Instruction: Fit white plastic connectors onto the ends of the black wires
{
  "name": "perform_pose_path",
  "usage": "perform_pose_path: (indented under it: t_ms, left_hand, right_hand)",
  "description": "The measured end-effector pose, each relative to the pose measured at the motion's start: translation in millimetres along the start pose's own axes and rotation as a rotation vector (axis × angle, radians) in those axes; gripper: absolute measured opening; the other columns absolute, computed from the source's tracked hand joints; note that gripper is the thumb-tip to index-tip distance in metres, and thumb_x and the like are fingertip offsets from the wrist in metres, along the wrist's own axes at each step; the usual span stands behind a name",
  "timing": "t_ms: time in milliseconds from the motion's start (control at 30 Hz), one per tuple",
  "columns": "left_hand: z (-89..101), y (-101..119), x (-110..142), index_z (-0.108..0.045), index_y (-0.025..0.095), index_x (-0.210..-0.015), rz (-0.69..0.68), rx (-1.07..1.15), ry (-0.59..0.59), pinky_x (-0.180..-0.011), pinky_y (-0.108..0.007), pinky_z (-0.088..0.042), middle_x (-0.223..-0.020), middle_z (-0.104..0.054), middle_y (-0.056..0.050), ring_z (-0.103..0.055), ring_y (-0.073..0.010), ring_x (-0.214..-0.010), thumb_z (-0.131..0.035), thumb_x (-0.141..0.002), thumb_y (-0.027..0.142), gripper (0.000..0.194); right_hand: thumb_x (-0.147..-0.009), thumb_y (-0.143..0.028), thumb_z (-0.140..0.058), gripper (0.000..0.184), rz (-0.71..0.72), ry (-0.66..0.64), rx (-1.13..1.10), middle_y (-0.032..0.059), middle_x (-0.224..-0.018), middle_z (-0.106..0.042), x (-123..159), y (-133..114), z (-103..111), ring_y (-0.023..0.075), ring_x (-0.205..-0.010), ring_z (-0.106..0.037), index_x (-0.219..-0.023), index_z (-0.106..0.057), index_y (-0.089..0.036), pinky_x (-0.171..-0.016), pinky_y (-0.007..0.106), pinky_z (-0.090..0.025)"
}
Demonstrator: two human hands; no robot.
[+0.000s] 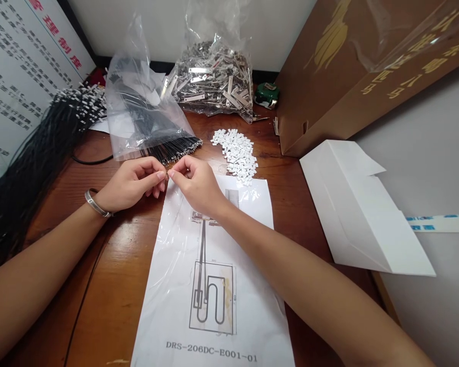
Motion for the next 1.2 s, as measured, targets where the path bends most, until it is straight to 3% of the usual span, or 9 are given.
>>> perform_pose_path:
  t_ms: [267,500,767,1200]
  left_hand:
    - [-0.6,-0.8,-0.5,-0.057,0.015,-0.072,0.008,0.023,0.009,-0.046,-0.018,-0.043,-0.062,-0.063,-0.001,-0.056,-0.0078,-0.05,-0.074,-0.08,0.039,0.03]
    - [3.1,-0.4,-1.2,-0.056,0.016,-0.073,0.016,0.049,0.086,-0.04,-0.018,-0.037,-0.058,-0.061,0.0,-0.054,-0.0083,-0.047,-0.072,-0.081,0.036,0.027]
    - [5.3,-1.7,-1.3,-0.057,0.016,-0.073,0.03,0.076,0.112,-0.04,-0.018,-0.038,-0.059,-0.061,0.0,-0.053,-0.0082,-0.045,-0.072,-0.081,0.038,0.028]
    - [3.2,0.4,-1.0,-0.06,0.015,-0.074,-0.002,0.096,0.094,-0.043,-0.019,-0.039,-0.06,-0.063,0.0,-0.051,-0.0076,-0.046,-0.071,-0.079,0.028,0.018]
  right_hand:
    - [-0.079,-0.03,-0.068,0.019,-0.008,0.007,-0.014,-0.0011,-0.068,-0.058,0.7,-0.5,-0.4,0.0112,-0.063,-0.05,-0.07,-0.056,-0.019,-0.058,0.029,-0.038]
    - [-0.079,-0.03,-0.069,0.016,-0.009,0.049,-0.044,-0.0012,-0.074,-0.058,2.0,-4.7,0.4,0.008,-0.057,-0.044,-0.076,-0.059,-0.019,-0.052,0.027,-0.034]
    - [-0.079,-0.03,-0.071,0.015,-0.035,0.088,-0.029,-0.0003,-0.075,-0.061,3.3,-0.8,3.1,0.0077,-0.055,-0.047,-0.082,-0.064,-0.017,-0.051,0.027,-0.036]
    - [-0.081,-0.028,-0.069,0.011,0.045,0.124,-0.009,0.0009,-0.076,-0.066,4.9,-5.7,4.1,0.0103,-0.06,-0.054,-0.085,-0.069,-0.017,-0.056,0.028,-0.04]
Point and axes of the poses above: each hand's wrist, its own x-axis away from the middle knuckle, its own z-axis out of the back of the hand, y = z × x, the point moved 7 cm from there along -x, towards the middle knuckle
